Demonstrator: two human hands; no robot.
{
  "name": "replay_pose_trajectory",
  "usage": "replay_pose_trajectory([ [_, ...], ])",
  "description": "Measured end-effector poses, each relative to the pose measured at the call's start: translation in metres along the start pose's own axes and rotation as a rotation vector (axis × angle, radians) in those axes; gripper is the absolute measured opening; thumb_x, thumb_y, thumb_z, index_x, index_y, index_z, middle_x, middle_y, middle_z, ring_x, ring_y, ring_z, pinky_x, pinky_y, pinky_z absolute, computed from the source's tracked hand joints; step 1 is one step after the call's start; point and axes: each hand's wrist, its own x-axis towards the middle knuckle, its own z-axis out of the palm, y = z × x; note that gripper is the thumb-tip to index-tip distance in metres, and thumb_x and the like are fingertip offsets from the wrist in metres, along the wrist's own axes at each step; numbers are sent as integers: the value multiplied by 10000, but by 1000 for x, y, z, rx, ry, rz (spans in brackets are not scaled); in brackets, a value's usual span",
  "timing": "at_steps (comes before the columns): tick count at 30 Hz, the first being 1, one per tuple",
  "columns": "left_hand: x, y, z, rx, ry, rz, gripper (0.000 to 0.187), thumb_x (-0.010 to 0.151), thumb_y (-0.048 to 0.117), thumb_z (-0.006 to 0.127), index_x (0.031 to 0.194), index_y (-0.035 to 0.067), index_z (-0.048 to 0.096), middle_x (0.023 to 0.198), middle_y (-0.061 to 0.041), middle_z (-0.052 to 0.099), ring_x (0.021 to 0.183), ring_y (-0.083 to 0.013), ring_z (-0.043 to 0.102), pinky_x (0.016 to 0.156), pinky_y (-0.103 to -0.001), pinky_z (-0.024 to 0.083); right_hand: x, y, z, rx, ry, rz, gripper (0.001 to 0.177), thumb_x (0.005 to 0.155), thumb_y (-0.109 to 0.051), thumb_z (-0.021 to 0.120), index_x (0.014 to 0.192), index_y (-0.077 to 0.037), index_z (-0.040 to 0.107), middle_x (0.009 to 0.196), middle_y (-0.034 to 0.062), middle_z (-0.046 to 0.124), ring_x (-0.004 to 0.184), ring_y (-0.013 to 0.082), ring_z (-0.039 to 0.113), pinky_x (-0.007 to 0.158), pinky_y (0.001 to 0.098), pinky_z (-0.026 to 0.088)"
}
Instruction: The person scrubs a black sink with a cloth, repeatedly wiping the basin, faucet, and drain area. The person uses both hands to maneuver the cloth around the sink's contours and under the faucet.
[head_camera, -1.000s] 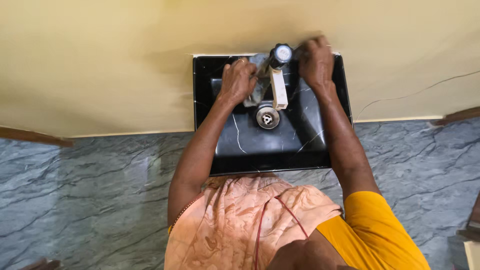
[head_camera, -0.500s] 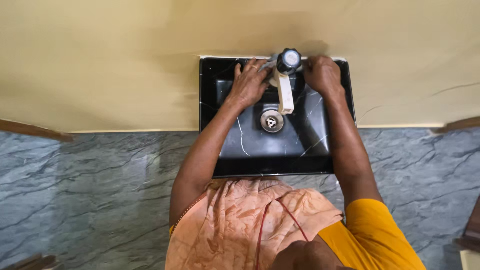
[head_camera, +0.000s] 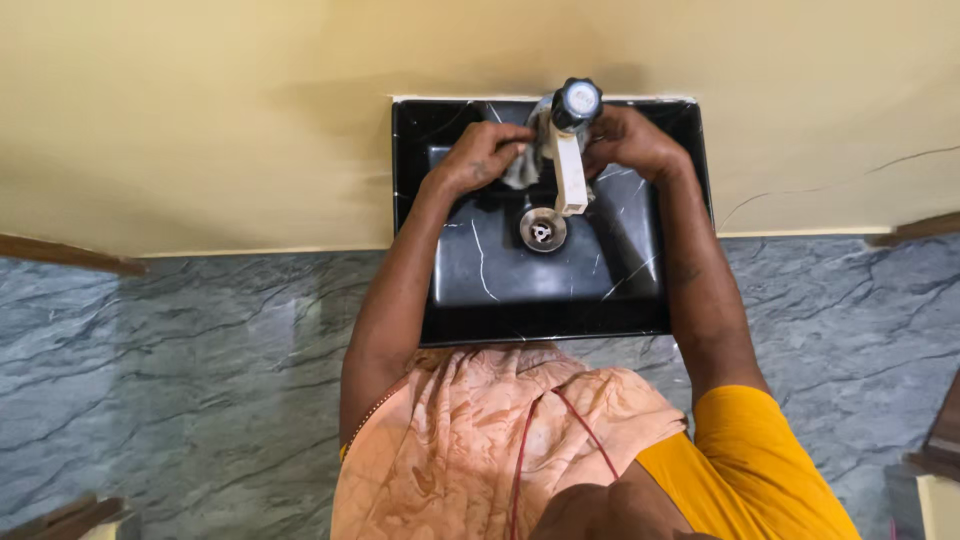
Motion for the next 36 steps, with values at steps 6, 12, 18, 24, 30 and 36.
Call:
replay_pose_trajectory([
  [6, 1, 7, 24, 302, 163, -11, 325, 742, 150, 839, 1048, 77, 756, 1016, -120, 776, 943, -314, 743, 806, -426, 582, -2, -30, 16, -410, 201, -4, 430, 783, -19, 822, 1185, -11, 670, 933, 132, 743, 807, 217, 721, 709, 363, 597],
  [12, 11, -7, 27, 546, 467, 86, 295, 836, 40, 730, 1122, 115, 736, 1050, -113, 763, 892, -295, 750, 765, -438, 588, -1, -25, 32, -722, 452, -287, 384, 746, -20, 851, 1111, -4, 732, 1024, 189, 689, 923, 324, 698, 800, 422, 584],
  [18, 15, -24, 26, 606, 559, 133, 251, 831, 100, 748, 1082, 119, 737, 1010, -130, 752, 840, -299, 745, 725, -457, 569, 9, 1, 34, -908, 630, -476, 263, 860, 38, 729, 1116, -19, 755, 1184, 197, 709, 1030, 415, 681, 897, 451, 557],
  [24, -2, 7, 54, 616, 289, 69, 202, 751, 85, 763, 947, 38, 751, 937, -193, 727, 838, -397, 712, 734, -524, 547, -9, -13, 0, -729, 307, -90, 186, 892, -82, 744, 1068, -26, 730, 998, 176, 716, 943, 369, 714, 844, 448, 568],
  [30, -4, 11, 36, 713, 202, -54, 207, 733, 60, 705, 925, 75, 780, 916, -190, 726, 839, -380, 728, 722, -521, 562, -11, -26, 5, -861, 129, -275, 198, 817, -31, 723, 1005, 29, 706, 1184, 243, 637, 1043, 406, 640, 898, 478, 524],
  [36, 2, -13, -7, 761, 547, -49, 207, 809, 35, 648, 971, 77, 770, 916, -202, 722, 778, -396, 719, 680, -536, 556, 8, 0, 26, -959, 435, -417, 184, 884, -32, 713, 1051, 43, 721, 1124, 250, 660, 1073, 449, 629, 913, 518, 513],
])
